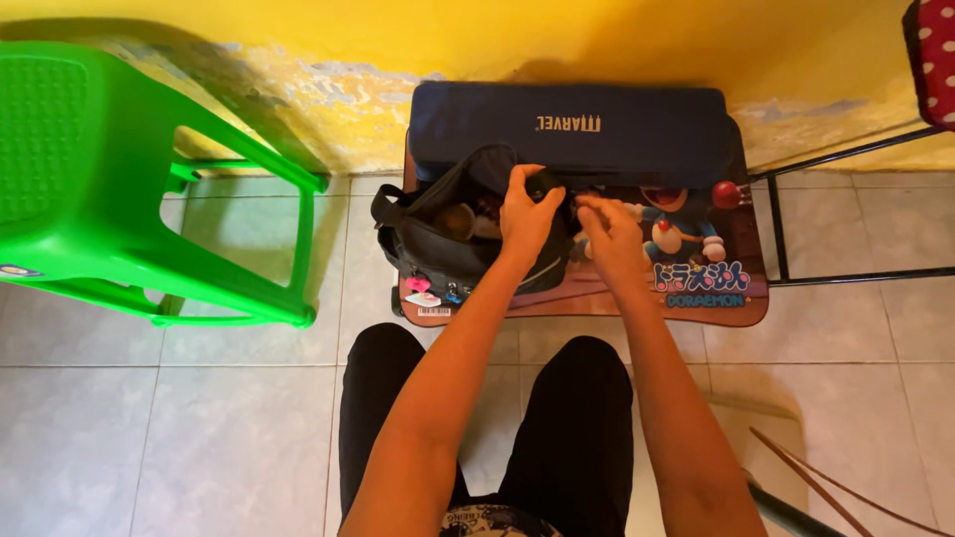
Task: The person gathers items from a shelf and a small table, including sunglasses, a hair clip, a tape roll, a wallet, a spray bottle and a compact, and places them one at a time into a black bag on the table, then adjusts the bag's opening.
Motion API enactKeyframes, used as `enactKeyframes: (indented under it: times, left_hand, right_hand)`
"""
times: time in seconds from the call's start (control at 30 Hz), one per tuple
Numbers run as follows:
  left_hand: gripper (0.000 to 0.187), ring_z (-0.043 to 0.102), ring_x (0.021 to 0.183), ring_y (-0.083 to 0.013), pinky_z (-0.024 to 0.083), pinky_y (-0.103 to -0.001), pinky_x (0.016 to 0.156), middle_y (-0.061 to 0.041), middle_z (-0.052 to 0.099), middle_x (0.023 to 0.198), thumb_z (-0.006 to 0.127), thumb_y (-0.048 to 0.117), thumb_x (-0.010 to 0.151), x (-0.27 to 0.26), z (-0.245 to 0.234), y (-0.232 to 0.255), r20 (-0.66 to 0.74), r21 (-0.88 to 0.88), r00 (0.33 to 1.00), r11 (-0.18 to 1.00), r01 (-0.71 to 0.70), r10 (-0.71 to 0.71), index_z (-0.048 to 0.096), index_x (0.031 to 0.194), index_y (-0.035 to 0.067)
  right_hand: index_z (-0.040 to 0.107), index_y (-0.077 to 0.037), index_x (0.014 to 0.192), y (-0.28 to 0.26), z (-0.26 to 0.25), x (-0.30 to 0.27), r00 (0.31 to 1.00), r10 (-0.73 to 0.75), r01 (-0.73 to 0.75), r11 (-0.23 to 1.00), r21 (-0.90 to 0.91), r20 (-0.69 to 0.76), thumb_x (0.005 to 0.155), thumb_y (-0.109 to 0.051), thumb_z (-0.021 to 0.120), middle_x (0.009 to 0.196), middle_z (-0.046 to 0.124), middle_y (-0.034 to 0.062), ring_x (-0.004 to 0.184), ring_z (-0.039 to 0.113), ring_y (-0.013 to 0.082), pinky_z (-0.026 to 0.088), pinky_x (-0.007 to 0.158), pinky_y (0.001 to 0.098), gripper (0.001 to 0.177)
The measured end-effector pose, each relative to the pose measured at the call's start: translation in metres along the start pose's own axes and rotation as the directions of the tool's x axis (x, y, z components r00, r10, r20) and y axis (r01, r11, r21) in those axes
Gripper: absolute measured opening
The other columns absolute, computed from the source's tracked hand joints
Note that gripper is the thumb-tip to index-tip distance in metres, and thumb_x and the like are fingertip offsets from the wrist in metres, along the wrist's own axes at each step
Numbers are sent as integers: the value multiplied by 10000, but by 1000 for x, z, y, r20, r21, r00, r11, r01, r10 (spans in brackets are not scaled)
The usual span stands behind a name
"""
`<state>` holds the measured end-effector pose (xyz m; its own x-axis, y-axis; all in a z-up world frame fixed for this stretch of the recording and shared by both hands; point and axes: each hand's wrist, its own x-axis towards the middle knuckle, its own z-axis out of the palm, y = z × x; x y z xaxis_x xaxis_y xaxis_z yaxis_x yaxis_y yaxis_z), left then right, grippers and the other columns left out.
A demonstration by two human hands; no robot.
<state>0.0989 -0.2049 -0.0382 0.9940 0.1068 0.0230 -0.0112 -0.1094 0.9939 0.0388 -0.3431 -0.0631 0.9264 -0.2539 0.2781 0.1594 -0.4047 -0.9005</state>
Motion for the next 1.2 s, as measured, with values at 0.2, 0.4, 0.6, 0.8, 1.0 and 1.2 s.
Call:
enactKeyframes:
  times: [0.2, 0.4, 0.6, 0.8, 1.0, 1.2]
  left_hand:
    - [300, 676, 753, -138, 546, -313, 706, -43, 729, 851, 758, 227, 822, 4, -1, 4, 35, -44, 997, 996, 76, -74, 643, 1068, 101]
    - [308, 631, 781, -98, 533, -284, 693, -42, 700, 881, 791, 185, 825, 4, -7, 6, 173, -195, 985, 981, 23, 12, 632, 1064, 73]
    - [163, 666, 768, -148, 536, -303, 702, -61, 703, 935, 586, 148, 994, 27, -44, -10, 328, -232, 944, 971, 52, 27, 585, 1150, 103]
    - [155, 736, 908, -352, 572, -462, 779, -152, 755, 923, 620, 157, 947, 38, -102, -39, 525, 739, 850, 473, -480, 43, 717, 1067, 139]
    - [571, 724, 1043, -322, 593, -446, 859, -111, 749, 1077, 809, 363, 783, 36, -126, -8, 506, 860, 823, 231, -456, -259, 624, 1273, 136]
    - [1302, 595, 1229, -382, 521, -461, 972, -237, 556, 1377, 950, 558, 555, 17, -145, 27, 583, 773, 796, 412, -483, -162, 251, 1571, 139]
  right_hand:
    - [740, -34, 1091, -20, 10, 1, 1000, 15, -20, 969, -246, -24, 924, -130, 733, 1006, 722, 150, 913, 700, 250, 545, 805, 340, 193]
    - [710, -18, 1153, -19, 6, -6, 985, -167, 152, 964, -217, -48, 930, -91, 715, 941, 669, 139, 842, 667, 247, 538, 778, 348, 234]
    - [703, -43, 1114, -49, -6, 5, 958, 97, -98, 995, 11, -271, 1016, -122, 672, 893, 680, 66, 781, 608, 159, 482, 704, 306, 130]
    - [690, -38, 950, -88, 53, 20, 911, -380, 399, 910, -109, 161, 924, -39, 678, 957, 705, 114, 909, 706, 278, 559, 813, 383, 29]
    - [487, -109, 1436, -106, 76, 33, 848, 241, 289, 537, -793, 472, 836, -268, 778, 1265, 632, 163, 1070, 654, 428, 503, 834, 620, 685]
    - [176, -182, 1604, -120, 51, 34, 723, 365, 242, 661, -710, 586, 576, -452, 949, 1472, 437, 286, 1236, 556, 478, 480, 1019, 513, 1314]
